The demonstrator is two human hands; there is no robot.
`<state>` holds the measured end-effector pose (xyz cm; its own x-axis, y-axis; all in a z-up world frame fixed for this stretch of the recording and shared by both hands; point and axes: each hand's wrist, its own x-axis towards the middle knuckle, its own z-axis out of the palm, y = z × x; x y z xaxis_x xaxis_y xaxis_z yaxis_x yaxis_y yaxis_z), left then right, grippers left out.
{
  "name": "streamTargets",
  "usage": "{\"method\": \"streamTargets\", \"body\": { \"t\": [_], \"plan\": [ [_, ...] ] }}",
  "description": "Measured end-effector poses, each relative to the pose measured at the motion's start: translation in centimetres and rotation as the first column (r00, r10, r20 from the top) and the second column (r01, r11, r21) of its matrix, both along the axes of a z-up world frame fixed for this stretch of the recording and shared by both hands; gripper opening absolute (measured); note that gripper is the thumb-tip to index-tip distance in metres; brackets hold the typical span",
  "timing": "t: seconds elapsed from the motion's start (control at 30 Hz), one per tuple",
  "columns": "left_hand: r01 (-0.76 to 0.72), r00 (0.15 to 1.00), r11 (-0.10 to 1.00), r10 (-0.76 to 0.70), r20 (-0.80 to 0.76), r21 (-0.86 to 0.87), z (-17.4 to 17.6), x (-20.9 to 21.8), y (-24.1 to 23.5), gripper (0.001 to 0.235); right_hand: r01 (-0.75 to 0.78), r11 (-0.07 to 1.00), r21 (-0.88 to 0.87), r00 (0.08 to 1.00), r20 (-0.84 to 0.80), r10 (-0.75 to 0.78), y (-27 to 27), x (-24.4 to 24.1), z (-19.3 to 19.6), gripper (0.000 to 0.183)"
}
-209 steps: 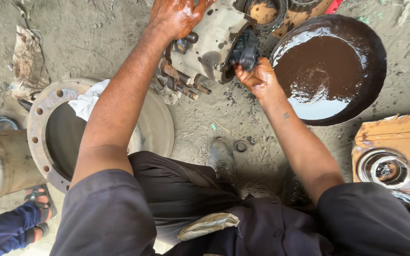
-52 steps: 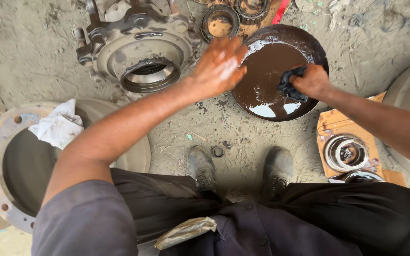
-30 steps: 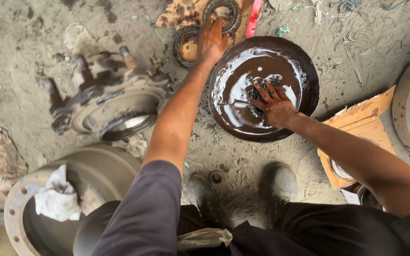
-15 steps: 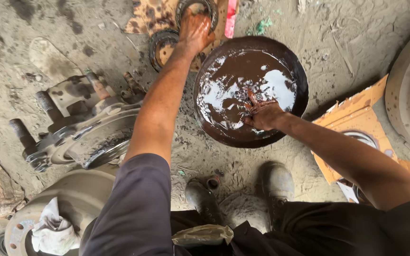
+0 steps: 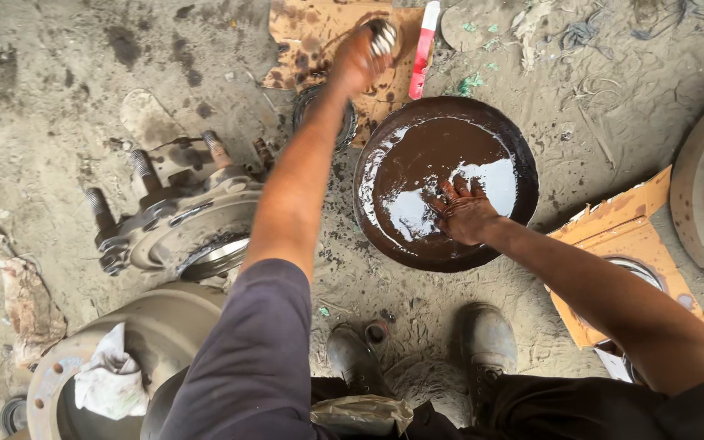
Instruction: The person scoops grease from a metal pan and applies it by hand to a wheel hub and several bearing components. The person repeatedly dips hands into the grease and spreads it over the hub interior and bearing surfaces.
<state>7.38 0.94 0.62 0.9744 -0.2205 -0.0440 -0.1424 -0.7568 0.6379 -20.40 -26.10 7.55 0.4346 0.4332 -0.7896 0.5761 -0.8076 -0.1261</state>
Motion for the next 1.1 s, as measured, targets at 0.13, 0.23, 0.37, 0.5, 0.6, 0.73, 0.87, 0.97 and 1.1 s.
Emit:
{"method": "streamTargets", "body": {
  "t": [0.13,0.23,0.37,0.5,0.6,0.73,0.87,0.97,1.1],
  "plan": [
    [-0.286,0.920,0.796,0.072,-0.384,-0.534,8.0,-0.9,2.3,0.062,-0.083,0.997,-0.006,0.986,0.143,0.083,-0.5,0.2,0.7,0.076],
    [-0.509,0.856,0.554,0.246,-0.455,-0.659,12.1,-6.7,1.4,0.059,0.041,0.995,0.090,0.991,0.122,-0.052,-1.6,0.4,1.2,0.081],
    [-0.610,0.792,0.304,0.282,-0.542,-0.732,14.6,-16.2,-1.3,0.047,0.165,0.912,0.376,0.916,0.283,-0.283,-0.7,-0.2,1.1,0.084],
    [-0.661,0.750,0.115,0.134,-0.648,-0.741,13.9,-23.5,-3.2,0.053,-0.114,0.952,0.283,0.922,0.388,-0.005,-0.5,-1.3,0.7,0.089],
    [-0.673,0.739,-0.016,0.015,-0.673,-0.739,11.6,-27.4,-4.5,0.064,-0.082,0.977,0.198,0.897,0.441,-0.014,-2.1,-1.8,-0.2,0.084],
    [-0.699,0.715,-0.033,0.007,-0.699,-0.715,9.3,-29.2,-6.1,0.073,0.278,0.873,0.401,0.908,0.188,-0.375,-4.3,-1.1,-0.4,0.068],
    [-0.684,0.729,-0.032,-0.017,-0.684,-0.729,8.2,-29.6,-7.3,0.077,0.841,0.136,0.524,0.393,-0.418,-0.819,-4.3,-1.3,1.3,0.051],
    [-0.639,0.769,-0.030,-0.016,-0.639,-0.769,8.0,-29.5,-8.6,0.078,0.712,-0.278,0.645,0.390,-0.692,-0.607,-3.5,-1.5,4.9,0.041],
    [-0.613,0.786,-0.090,0.034,-0.617,-0.785,8.3,-29.6,-10.9,0.073,0.500,0.104,0.860,0.620,-0.271,-0.737,-1.1,-3.0,10.0,0.039]
  ]
}}
